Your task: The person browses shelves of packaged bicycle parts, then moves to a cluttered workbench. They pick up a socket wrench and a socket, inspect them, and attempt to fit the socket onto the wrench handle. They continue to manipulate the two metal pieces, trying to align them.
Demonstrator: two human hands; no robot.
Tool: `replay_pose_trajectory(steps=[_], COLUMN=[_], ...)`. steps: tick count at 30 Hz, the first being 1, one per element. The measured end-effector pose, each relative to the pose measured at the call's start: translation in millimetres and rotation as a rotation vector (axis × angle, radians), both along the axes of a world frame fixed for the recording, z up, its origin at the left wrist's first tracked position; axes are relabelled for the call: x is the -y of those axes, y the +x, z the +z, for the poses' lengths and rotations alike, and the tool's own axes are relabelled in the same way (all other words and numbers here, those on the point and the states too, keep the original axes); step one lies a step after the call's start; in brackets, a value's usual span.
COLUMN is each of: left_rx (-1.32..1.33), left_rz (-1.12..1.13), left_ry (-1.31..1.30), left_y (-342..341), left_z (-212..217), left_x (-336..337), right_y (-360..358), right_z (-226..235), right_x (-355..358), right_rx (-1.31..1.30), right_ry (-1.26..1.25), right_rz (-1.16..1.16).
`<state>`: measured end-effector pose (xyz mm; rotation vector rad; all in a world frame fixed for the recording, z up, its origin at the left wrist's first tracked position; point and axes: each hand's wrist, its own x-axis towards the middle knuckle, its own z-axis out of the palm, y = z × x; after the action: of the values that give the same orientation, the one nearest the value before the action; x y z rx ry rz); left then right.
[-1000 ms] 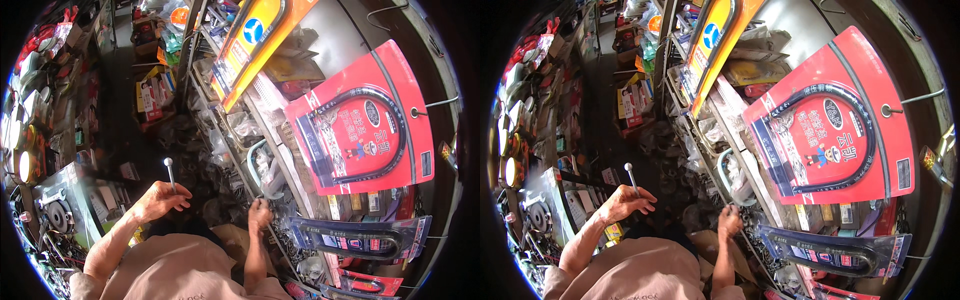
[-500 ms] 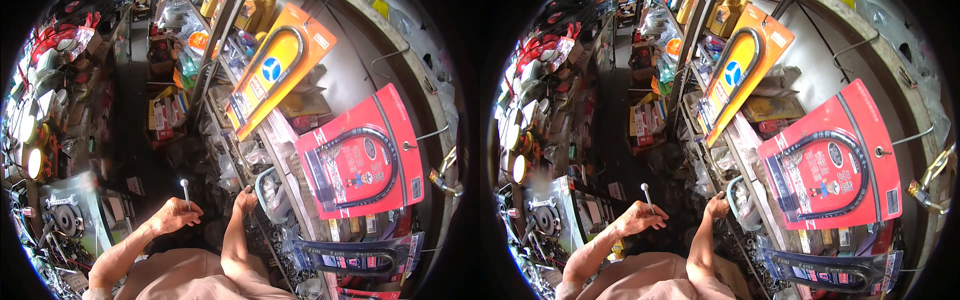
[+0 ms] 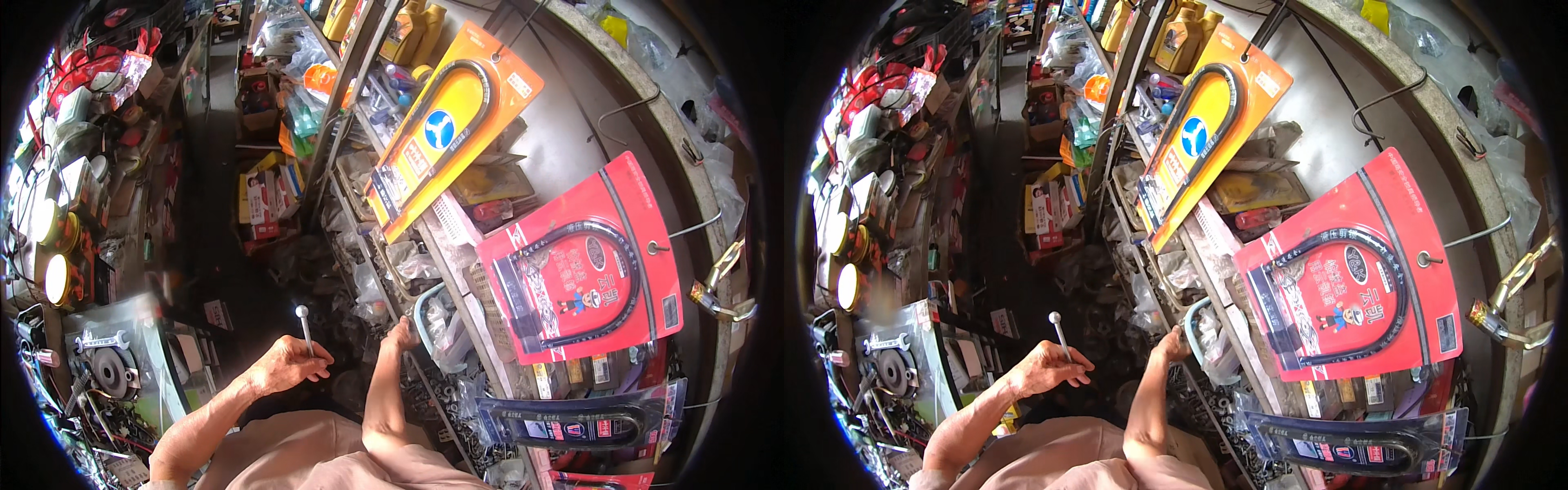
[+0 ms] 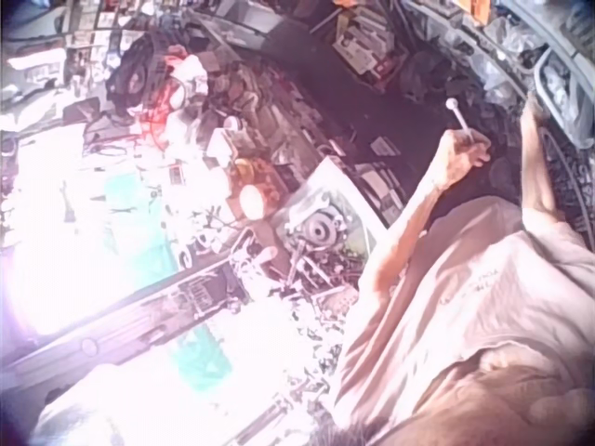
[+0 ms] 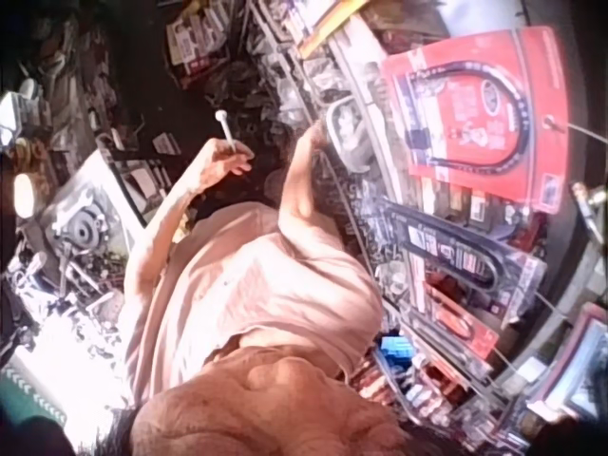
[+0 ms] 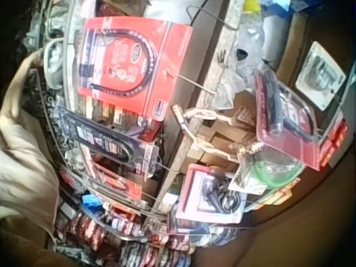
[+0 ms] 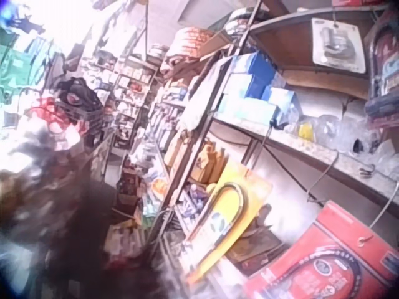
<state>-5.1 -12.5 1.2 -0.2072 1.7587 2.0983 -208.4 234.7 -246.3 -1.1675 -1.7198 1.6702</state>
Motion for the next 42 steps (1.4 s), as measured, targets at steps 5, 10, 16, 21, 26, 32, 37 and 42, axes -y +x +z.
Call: replay_pose_trajectory(steps=[5, 10, 16, 21, 26, 32, 37, 42], left_rx=[0.002, 0.011, -0.004, -0.02, -0.007, -0.019, -0.006, -0.001], left_rz=[0.014, 0.054, 0.066, 0.049, 0.032, 0.056, 0.058, 0.083], left_ry=[0.012, 0.046, 0.039, 0.041, 0.028, 0.044, 0.032, 0.045], left_y=[2, 2, 1, 1, 2, 4, 3, 7], left_z=[1, 2, -1, -6, -3, -4, -1, -3], left_x=[2, 3, 2, 2, 2, 0, 3, 2], right_y=[30, 65, 79, 49, 39, 32, 34, 37], right_z=[41, 132, 171, 115, 58, 54, 51, 50], right_x=[-8, 18, 32, 26, 11, 12, 20, 20], right_rx=[0.042, -0.044, -0.142, 0.1, 0.073, 0.196, 0.28, 0.336], right_ry=[-0.516, -0.776, -0.848, -0.256, 0.573, 0.692, 0.512, 0.448], right_rz=[0.389, 0.784, 0.924, 0.514, 0.456, 0.233, 0.211, 0.211])
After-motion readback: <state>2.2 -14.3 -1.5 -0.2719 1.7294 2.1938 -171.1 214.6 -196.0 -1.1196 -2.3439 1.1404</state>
